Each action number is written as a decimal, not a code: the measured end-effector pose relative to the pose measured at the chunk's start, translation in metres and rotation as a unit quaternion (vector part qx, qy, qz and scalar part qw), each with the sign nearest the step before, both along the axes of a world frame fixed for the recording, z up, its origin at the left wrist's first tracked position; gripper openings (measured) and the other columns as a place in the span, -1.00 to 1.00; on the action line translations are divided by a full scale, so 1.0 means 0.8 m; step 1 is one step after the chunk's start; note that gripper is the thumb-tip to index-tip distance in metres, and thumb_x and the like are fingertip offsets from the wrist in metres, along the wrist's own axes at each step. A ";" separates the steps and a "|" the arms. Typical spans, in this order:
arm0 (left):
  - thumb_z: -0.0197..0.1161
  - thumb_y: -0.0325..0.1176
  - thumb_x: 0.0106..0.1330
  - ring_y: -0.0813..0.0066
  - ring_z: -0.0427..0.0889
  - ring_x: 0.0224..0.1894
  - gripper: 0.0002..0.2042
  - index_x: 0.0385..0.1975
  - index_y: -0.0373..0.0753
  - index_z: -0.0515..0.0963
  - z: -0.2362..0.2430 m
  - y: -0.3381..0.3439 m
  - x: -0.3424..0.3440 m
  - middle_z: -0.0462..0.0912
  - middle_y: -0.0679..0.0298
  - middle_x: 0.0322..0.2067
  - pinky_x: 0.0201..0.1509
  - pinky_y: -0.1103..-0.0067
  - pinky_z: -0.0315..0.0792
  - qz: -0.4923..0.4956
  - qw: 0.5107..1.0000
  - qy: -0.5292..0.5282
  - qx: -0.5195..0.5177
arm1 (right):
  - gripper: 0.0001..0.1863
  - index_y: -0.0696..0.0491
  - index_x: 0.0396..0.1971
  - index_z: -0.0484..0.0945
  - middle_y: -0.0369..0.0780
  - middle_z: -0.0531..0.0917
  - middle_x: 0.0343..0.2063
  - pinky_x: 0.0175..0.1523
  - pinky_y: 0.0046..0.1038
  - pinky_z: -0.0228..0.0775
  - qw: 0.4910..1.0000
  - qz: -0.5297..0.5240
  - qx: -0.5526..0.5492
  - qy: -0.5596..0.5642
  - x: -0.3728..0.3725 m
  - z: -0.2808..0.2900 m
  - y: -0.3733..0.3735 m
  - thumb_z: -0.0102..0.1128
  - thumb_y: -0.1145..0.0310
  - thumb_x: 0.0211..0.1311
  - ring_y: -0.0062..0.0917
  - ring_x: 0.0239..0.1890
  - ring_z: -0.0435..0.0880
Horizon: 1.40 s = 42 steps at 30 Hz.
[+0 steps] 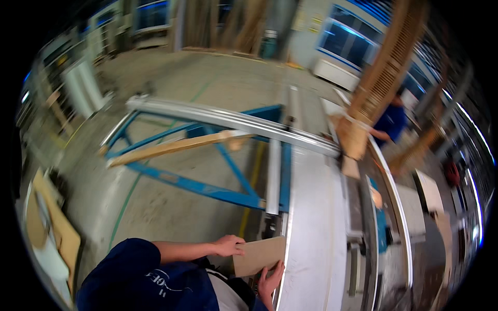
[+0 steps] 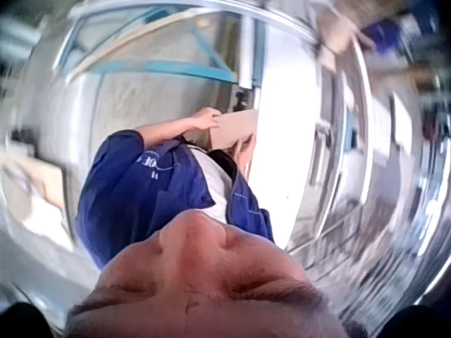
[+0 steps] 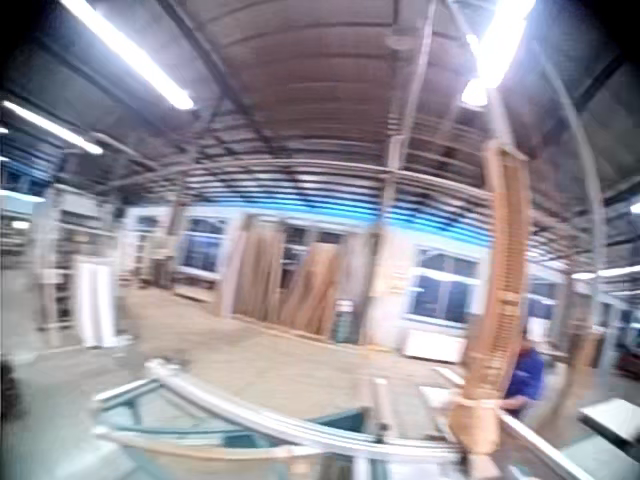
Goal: The person feeds rectangular wooden boards through a table saw to cut them to length, then carries the cut pieces to a nearby workbench. The person also uses a wrench to adjust a knob on the saw's fence assembly.
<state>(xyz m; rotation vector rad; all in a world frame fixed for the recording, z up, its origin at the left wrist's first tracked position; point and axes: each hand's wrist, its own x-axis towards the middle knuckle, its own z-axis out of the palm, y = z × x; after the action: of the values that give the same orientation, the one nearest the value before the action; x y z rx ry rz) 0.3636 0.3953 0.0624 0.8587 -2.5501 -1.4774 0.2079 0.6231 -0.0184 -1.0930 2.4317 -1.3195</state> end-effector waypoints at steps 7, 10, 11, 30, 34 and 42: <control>0.28 -0.15 0.27 -0.06 0.69 -0.10 -0.74 -0.21 -0.18 0.65 -0.058 0.037 0.353 0.71 0.00 -0.19 -0.05 0.10 0.55 0.256 0.949 -0.181 -0.043 | -0.38 0.28 0.22 0.43 0.10 0.60 0.07 0.26 -0.24 0.40 0.976 0.098 0.139 -0.137 0.096 -0.113 -0.004 0.29 0.23 0.24 -0.14 0.15 0.60; 0.27 -0.19 0.25 0.02 0.72 -0.13 -0.78 -0.28 -0.18 0.69 -0.157 0.076 0.516 0.73 0.03 -0.23 -0.09 0.13 0.59 0.367 0.883 -0.289 -0.039 | -0.43 0.28 0.12 0.54 0.05 0.70 -0.07 0.15 -0.26 0.49 0.949 0.168 0.252 -0.087 0.077 -0.199 -0.014 0.28 0.17 0.22 -0.20 0.01 0.70; 0.28 -0.17 0.23 0.05 0.72 -0.14 -0.77 -0.31 -0.19 0.69 -0.213 0.102 0.589 0.73 0.03 -0.25 -0.10 0.15 0.59 0.355 0.885 -0.287 -0.089 | -0.44 0.28 0.08 0.58 0.04 0.74 -0.12 0.11 -0.26 0.52 0.941 0.191 0.271 -0.074 0.085 -0.219 -0.020 0.28 0.15 0.21 -0.22 -0.04 0.73; 0.21 -0.05 0.40 0.22 0.76 -0.35 -0.60 -0.12 -0.35 0.58 -0.284 0.326 0.918 0.70 0.03 -0.35 -0.37 0.37 0.62 0.513 0.784 -0.290 0.196 | -0.55 0.17 -0.31 0.70 -0.16 0.75 -0.43 -0.18 -0.35 0.51 0.928 0.047 0.252 -0.269 0.327 -0.246 0.352 0.16 0.03 0.39 -0.51 -0.34 0.68; 0.16 -0.13 0.45 0.29 0.69 -0.56 -0.63 -0.20 -0.43 0.55 -0.250 0.294 0.911 0.69 0.05 -0.45 -0.56 0.49 0.54 0.734 0.591 -0.013 0.334 | -0.62 0.19 -0.29 0.66 -0.19 0.70 -0.45 -0.24 -0.36 0.51 0.904 -0.003 0.259 -0.341 0.361 -0.254 0.365 0.20 0.11 0.38 -0.53 -0.40 0.65; 0.03 -0.11 0.53 0.44 0.51 -0.72 -0.61 -0.27 -0.40 0.53 -0.184 0.272 0.856 0.65 0.10 -0.59 -0.71 0.60 0.32 0.644 0.692 -0.040 0.323 | -0.66 0.25 -0.07 0.61 -0.24 0.64 -0.41 -0.33 -0.52 0.49 0.862 -0.049 0.194 -0.467 0.372 -0.181 0.353 0.21 0.26 0.38 -0.61 -0.47 0.58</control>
<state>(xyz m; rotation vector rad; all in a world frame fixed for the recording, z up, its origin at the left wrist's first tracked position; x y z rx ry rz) 1.0484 0.6132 -0.0851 2.1102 -0.6674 -1.5755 0.5058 0.9055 -0.1633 -0.1277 1.8534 -0.9616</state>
